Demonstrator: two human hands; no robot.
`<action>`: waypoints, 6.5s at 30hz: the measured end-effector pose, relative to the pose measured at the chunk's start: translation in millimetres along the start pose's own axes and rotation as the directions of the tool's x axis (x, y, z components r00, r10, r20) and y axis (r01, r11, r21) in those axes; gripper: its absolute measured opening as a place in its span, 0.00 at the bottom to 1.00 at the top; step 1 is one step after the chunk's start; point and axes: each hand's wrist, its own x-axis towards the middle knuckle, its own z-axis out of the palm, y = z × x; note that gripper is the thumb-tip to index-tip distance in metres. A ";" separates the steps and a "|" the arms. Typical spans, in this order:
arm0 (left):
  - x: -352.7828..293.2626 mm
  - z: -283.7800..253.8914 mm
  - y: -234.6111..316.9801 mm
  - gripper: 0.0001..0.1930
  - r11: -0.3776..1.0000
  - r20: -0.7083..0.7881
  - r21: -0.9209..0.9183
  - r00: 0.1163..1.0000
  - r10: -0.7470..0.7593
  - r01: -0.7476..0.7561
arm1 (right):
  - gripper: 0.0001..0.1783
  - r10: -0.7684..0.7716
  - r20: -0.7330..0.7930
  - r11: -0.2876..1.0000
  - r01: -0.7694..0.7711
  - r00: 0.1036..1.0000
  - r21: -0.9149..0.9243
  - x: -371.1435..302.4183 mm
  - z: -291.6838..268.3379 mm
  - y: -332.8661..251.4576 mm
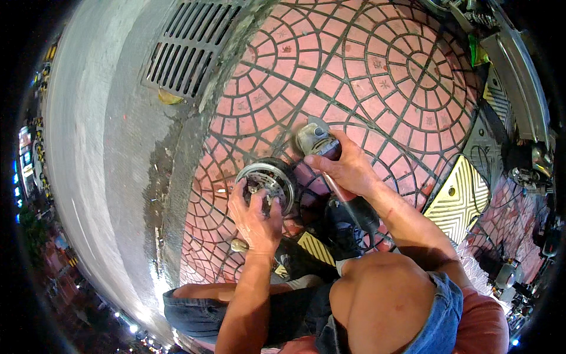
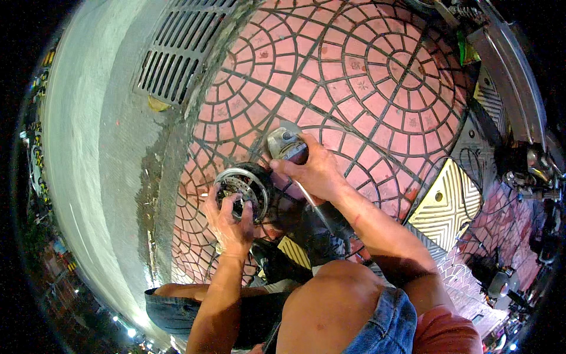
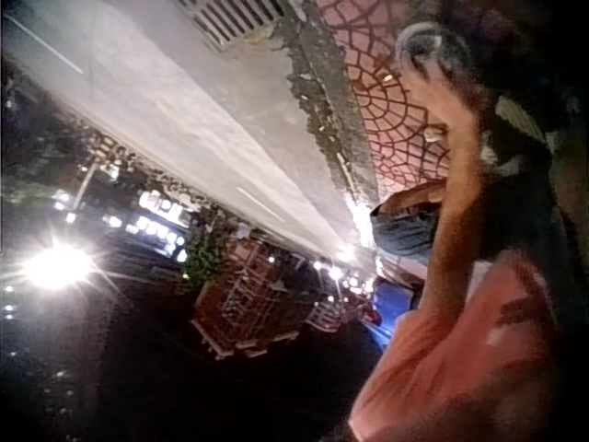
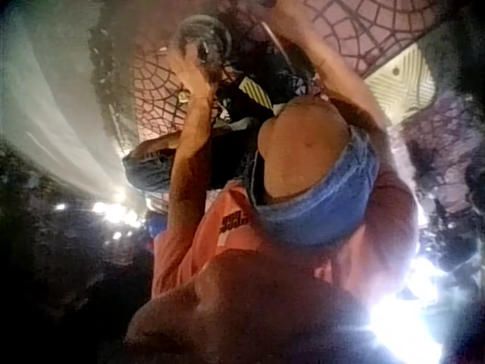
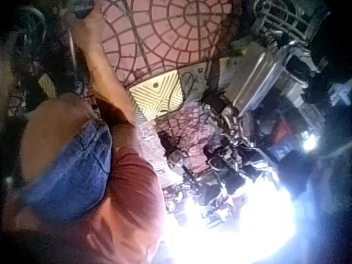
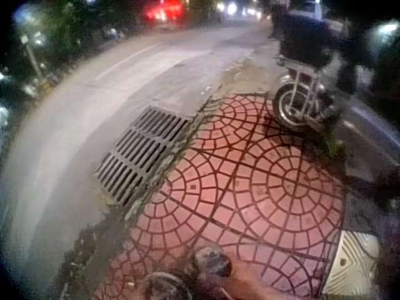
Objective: The person sits on a tiled sidewalk and uses an angle grinder to smooth the surface of a metal part held in their left hand. They rotate the part to grind different sections while sparks fly from the contact point.
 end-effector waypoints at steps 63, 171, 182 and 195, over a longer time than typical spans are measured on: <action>2.4 52.4 -14.9 0.66 0.983 -0.119 0.054 0.978 -0.169 0.177 | 0.48 -0.145 0.530 0.877 0.357 0.835 -0.322 107.6 74.2 -59.3; 2.8 38.9 -16.6 0.65 0.992 -0.023 0.113 0.998 -0.059 0.061 | 0.51 0.068 0.246 0.993 -0.041 0.967 -0.115 21.8 34.5 -25.9; 24.7 8.7 -17.1 0.63 0.988 0.244 0.046 0.958 -0.151 0.145 | 0.54 0.139 0.110 0.976 -0.117 0.984 -0.185 0.5 22.9 -5.3; 11.8 36.6 -27.3 0.61 0.981 0.071 0.091 0.981 -0.179 0.173 | 0.53 0.056 0.188 0.989 -0.028 0.981 -0.146 24.0 40.7 0.2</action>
